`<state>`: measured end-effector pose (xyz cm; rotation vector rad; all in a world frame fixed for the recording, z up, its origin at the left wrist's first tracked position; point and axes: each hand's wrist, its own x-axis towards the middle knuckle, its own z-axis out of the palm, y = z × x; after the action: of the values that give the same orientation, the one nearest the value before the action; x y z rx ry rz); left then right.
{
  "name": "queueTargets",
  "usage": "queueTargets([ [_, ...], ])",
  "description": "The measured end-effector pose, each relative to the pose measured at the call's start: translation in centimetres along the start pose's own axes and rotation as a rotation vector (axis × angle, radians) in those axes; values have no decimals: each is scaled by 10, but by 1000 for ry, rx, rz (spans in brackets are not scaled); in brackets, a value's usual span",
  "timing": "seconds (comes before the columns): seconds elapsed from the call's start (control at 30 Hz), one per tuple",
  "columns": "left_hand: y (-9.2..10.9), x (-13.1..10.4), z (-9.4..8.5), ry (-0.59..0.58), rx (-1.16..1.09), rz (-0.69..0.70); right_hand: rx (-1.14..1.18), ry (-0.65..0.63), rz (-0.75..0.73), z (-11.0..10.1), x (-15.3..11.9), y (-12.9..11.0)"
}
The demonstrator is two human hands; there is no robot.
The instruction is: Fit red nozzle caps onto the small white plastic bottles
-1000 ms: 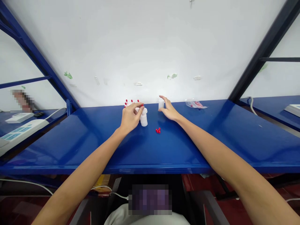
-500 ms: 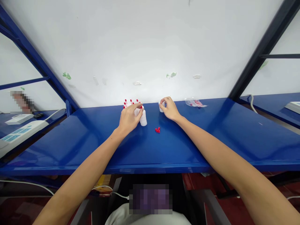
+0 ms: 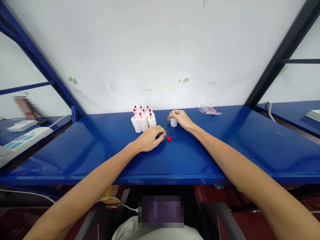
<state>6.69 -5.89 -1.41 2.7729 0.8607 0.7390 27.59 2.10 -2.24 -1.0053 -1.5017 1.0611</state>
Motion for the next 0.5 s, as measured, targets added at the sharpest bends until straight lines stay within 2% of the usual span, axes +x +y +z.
queueTargets([
  [0.1,-8,0,2,-9,8,-52,22,-87,21,8,-8,-6],
  [0.23,-9,-1,4,-32,22,-55,-17,-182,37,16,-15,-14],
  [0.37,-2,-2,2,-45,16,-29,-47,-202,9,19,-17,-18],
  [0.5,5,0,2,-6,31,-37,-100,-201,-48,19,-19,-17],
])
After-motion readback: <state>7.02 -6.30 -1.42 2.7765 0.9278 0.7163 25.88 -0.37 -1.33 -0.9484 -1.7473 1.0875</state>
